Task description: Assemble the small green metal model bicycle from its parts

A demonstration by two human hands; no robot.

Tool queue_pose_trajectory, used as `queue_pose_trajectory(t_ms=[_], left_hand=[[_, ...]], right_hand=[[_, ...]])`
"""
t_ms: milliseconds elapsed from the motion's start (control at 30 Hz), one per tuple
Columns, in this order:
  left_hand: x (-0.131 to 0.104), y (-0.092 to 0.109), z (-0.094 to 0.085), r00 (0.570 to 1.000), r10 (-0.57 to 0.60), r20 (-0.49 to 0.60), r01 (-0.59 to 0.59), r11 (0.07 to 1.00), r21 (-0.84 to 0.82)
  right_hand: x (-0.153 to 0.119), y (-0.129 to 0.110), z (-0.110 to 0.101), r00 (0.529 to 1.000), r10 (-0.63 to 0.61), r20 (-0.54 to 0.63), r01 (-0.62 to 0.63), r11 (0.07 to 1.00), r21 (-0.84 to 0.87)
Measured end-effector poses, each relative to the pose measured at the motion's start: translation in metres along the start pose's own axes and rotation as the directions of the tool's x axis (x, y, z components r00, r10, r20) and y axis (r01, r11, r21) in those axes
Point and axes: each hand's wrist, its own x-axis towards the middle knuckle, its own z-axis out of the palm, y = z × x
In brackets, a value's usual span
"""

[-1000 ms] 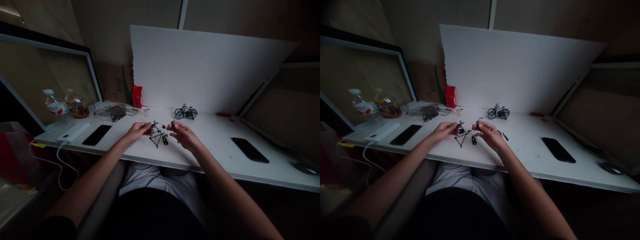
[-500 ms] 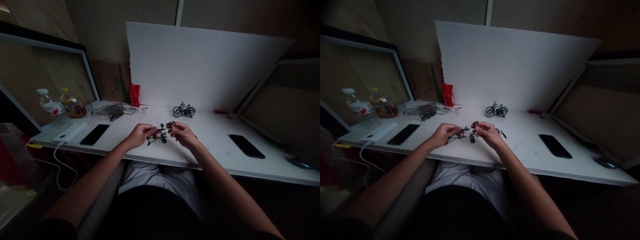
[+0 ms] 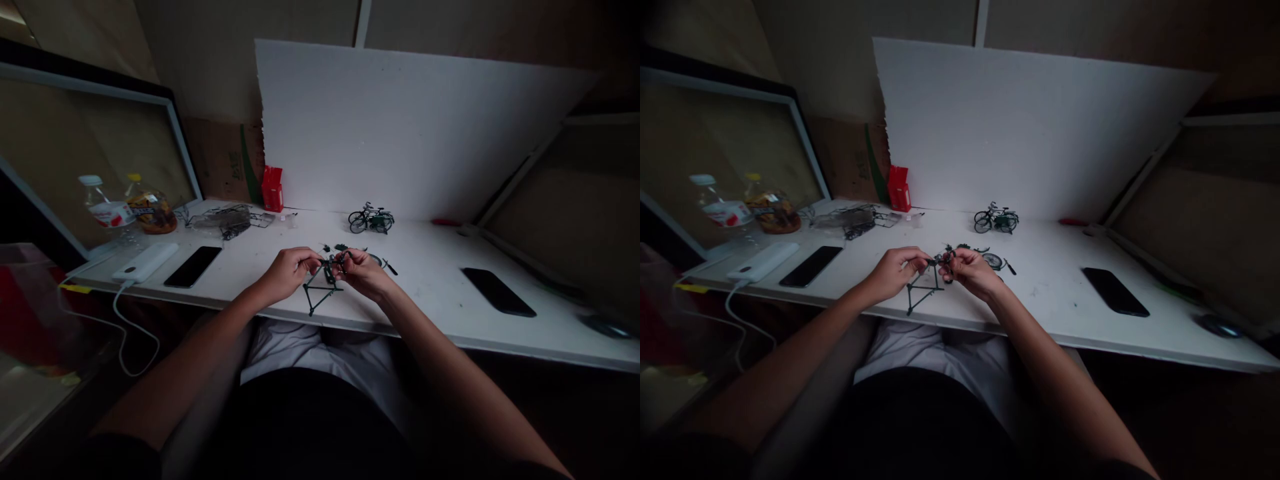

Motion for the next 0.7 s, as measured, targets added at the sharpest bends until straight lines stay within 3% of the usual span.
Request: queue_pose_trajectory(t_ms=[400, 700], left_hand=[[-0.001, -0.004, -0.002, 0.996, 0.091, 0.016, -0.092, 0.983, 0.162], [-0.003, -0.002, -0.001, 0.989, 0.139, 0.043, -0.145, 0.952, 0.269]], right_hand=[[0.003, 0.007, -0.010, 1.000, 0.003, -0.019, -0.004, 0.997, -0.074], [0.003, -0.002, -0.010, 0.999, -0.030, -0.022, 0.025, 0.976, -0.215]])
